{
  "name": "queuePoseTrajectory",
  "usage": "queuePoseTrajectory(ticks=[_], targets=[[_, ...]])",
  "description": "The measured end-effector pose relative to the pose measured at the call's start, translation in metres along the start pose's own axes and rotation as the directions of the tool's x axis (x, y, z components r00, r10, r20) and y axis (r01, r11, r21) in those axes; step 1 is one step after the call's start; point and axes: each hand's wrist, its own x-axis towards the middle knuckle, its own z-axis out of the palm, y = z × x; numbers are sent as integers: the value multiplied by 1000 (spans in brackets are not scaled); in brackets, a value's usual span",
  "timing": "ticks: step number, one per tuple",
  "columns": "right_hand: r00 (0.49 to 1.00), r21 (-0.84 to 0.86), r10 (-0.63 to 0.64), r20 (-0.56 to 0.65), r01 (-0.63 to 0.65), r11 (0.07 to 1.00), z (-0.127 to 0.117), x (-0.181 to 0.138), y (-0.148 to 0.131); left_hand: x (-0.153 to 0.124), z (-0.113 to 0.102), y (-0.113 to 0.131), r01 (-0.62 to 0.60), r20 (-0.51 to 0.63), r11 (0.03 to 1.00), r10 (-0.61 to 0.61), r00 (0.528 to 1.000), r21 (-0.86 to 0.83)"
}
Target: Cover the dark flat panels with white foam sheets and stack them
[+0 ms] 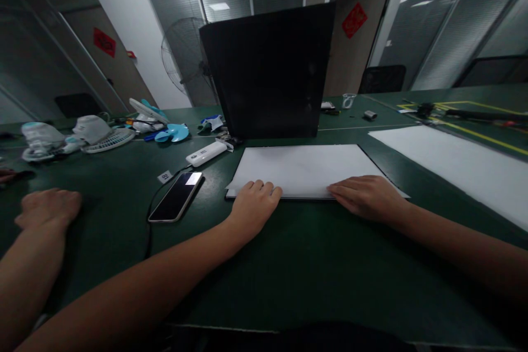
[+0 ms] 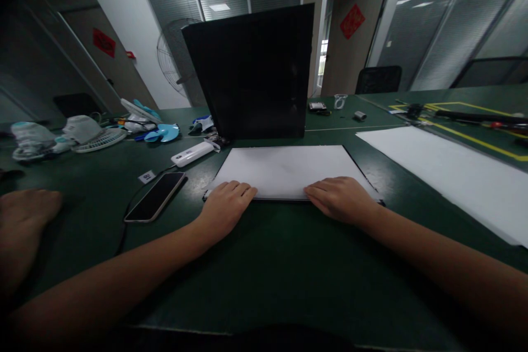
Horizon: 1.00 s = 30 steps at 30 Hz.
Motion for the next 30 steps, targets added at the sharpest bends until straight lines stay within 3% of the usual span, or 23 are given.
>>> queuePoseTrajectory(ticks=[6, 30], targets=[[1000, 17, 3, 3, -3, 1000, 1, 0, 0, 2, -3, 1, 25, 83, 999, -22, 996, -34], [1000, 160, -7, 17, 4, 987, 8, -2, 8, 3, -3, 0, 68, 148, 993, -54, 988, -94]])
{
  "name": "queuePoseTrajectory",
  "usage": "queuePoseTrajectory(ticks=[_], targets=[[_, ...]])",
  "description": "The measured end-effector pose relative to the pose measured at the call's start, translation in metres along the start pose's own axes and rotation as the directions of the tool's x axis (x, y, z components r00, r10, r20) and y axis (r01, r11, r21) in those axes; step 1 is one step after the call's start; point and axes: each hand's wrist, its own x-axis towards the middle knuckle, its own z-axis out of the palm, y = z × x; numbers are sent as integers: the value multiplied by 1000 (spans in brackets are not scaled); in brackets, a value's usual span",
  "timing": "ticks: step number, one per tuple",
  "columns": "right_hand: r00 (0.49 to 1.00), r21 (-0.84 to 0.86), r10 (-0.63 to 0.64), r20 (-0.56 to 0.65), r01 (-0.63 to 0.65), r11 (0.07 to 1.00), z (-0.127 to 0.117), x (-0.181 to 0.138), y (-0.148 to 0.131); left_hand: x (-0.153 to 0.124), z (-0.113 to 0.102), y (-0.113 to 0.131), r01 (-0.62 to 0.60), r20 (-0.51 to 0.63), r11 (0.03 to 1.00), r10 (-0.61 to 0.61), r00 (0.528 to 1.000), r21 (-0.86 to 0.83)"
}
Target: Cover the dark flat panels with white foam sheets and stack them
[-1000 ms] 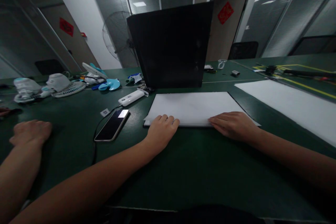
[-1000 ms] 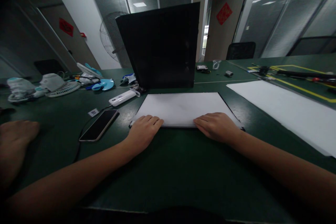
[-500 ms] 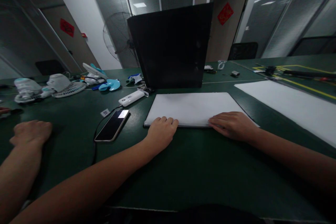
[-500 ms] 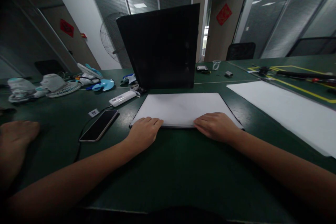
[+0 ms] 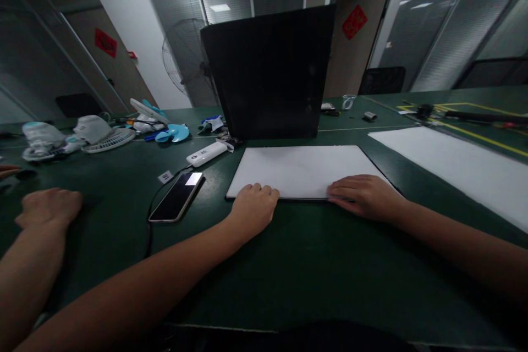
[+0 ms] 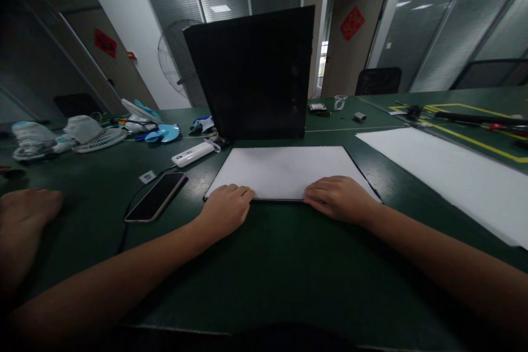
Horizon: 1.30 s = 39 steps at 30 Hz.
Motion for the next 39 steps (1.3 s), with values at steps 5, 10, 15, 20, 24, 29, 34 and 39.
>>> queuePoseTrajectory(ticks=[5, 10, 15, 20, 24, 29, 34, 39], targets=[[985, -36, 170, 3, -170, 985, -6, -11, 32, 0, 0, 0, -4, -9, 1000, 4, 1000, 17], [668, -291, 742, 50, -701, 651, -17, -55, 100, -2, 1, 0, -17, -58, 1000, 17, 998, -11], [203, -402, 977, 68, -890, 213, -10, -111, 156, -2, 9, -1, -51, -106, 998, 48, 993, -28], [-22, -412, 973, 229, -908, 77, 0, -130, 178, -1, 15, -3, -12, -95, 998, 6, 995, -57], [-9, -435, 966, 257, -894, 107, -1, -121, 175, -1, 14, -5, -25, -80, 996, 18, 997, -89], [36, -486, 969, 243, -861, 154, -11, -105, 158, -1, 12, -5, -35, -81, 995, 27, 996, -97], [96, -497, 986, 132, -855, 150, -28, -91, 139, -2, 13, -5, -30, -78, 995, 23, 997, -95], [189, -469, 982, -6, -868, 164, -40, -65, 112, -1, 15, -5, -33, -104, 995, 23, 994, -93]])
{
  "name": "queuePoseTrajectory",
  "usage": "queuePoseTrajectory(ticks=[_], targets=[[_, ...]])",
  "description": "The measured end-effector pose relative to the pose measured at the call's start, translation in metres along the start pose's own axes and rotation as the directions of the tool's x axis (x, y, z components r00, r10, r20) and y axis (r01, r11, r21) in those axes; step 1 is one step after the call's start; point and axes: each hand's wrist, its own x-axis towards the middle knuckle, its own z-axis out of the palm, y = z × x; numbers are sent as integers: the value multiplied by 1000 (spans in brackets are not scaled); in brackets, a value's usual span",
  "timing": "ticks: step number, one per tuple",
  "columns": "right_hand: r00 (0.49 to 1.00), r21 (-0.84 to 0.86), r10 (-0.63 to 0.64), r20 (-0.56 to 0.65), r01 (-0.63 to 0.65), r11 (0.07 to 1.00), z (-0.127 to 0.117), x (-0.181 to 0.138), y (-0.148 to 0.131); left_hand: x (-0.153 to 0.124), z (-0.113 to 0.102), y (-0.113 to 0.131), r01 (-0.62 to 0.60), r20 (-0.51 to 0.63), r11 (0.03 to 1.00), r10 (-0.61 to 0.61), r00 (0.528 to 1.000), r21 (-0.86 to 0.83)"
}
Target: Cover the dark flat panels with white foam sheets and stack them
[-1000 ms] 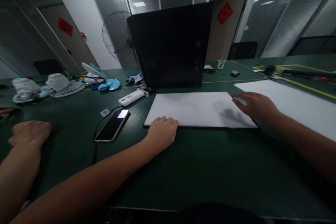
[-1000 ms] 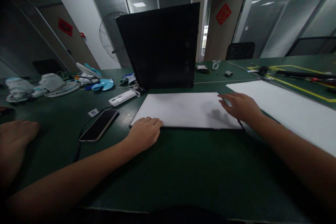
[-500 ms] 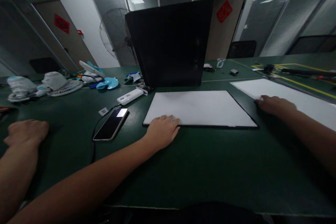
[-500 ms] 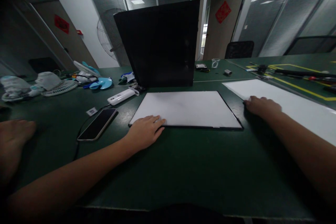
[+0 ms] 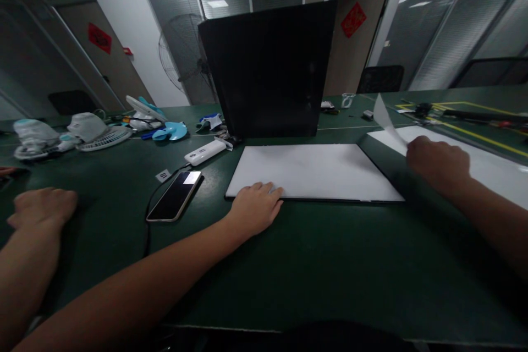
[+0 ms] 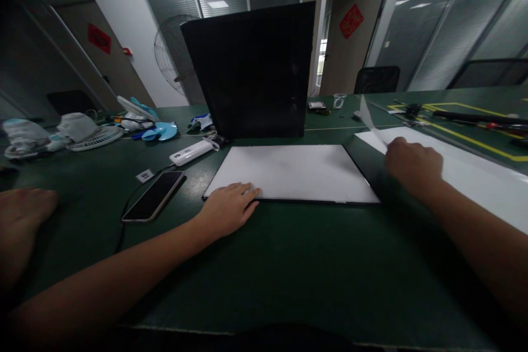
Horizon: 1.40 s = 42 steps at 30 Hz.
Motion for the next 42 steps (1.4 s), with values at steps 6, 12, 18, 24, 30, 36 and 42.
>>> queuePoseTrajectory(ticks=[6, 12, 18, 24, 30, 36, 42], targets=[[855, -52, -416, -311, 422, 905, -28, -56, -49, 0, 0, 0, -6, 0, 1000, 6, 1000, 9], [348, -68, -840, -417, 909, 410, -16, -97, -82, -1, 0, 3, -28, -27, 997, 30, 999, 71], [187, -127, -866, -463, 954, 273, -12, -106, -90, -5, -8, 8, -237, -113, 956, 258, 959, 173], [110, -163, -840, -532, 960, 229, -25, -111, -88, -8, -13, 7, -266, -325, 924, 350, 878, 276], [49, -147, -814, -579, 976, 163, -23, -115, -92, -6, -12, 3, -236, -264, 934, 307, 915, 267], [54, -148, -864, -501, 978, 147, -21, -111, -92, -1, -10, -1, -154, -253, 953, 222, 942, 262], [68, -118, -884, -462, 984, 137, -17, -100, -85, 0, -15, 0, -21, -151, 966, 62, 987, 258]])
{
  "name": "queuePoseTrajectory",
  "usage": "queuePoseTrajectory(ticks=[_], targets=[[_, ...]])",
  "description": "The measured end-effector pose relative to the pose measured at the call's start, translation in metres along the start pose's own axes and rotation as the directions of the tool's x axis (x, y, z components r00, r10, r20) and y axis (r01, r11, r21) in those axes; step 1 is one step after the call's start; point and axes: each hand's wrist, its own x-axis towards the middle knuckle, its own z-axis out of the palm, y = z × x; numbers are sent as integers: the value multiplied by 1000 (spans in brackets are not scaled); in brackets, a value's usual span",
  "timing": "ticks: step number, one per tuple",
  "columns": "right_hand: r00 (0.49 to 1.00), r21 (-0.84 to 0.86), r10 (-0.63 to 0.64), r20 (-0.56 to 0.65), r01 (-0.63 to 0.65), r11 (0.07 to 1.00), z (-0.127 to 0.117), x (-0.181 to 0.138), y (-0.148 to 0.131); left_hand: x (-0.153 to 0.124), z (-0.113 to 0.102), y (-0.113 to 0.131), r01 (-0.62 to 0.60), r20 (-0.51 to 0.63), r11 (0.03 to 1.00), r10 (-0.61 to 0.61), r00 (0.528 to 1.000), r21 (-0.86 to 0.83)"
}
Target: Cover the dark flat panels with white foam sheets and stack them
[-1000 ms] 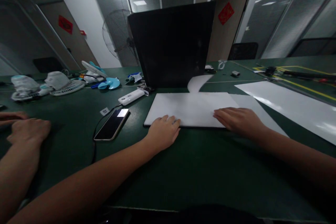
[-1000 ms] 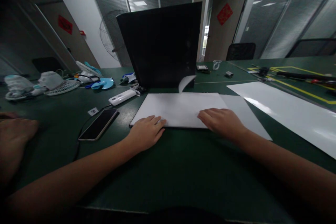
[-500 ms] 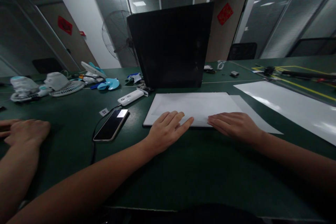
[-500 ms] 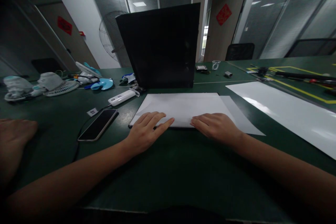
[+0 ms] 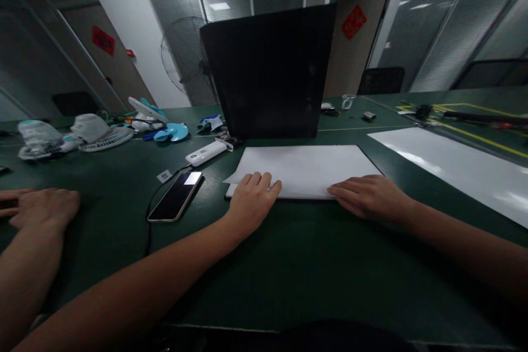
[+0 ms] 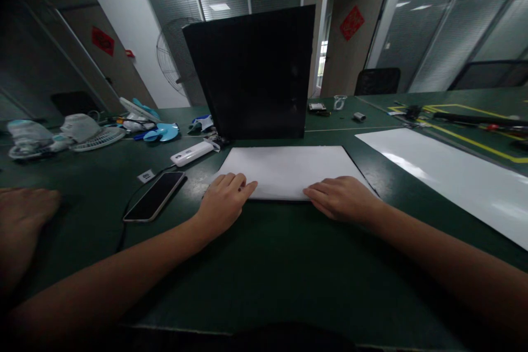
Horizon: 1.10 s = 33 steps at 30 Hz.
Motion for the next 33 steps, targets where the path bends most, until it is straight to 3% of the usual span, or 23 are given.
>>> queuePoseTrajectory(ticks=[7, 33], targets=[[998, 44, -19, 64, 17, 999, 1, -4, 10, 2, 0, 2, 27, 129, 999, -24, 991, -21], [998, 96, 22, 54, -27, 995, 12, -19, 27, 2, -1, 4, 44, 220, 997, -30, 975, -60]])
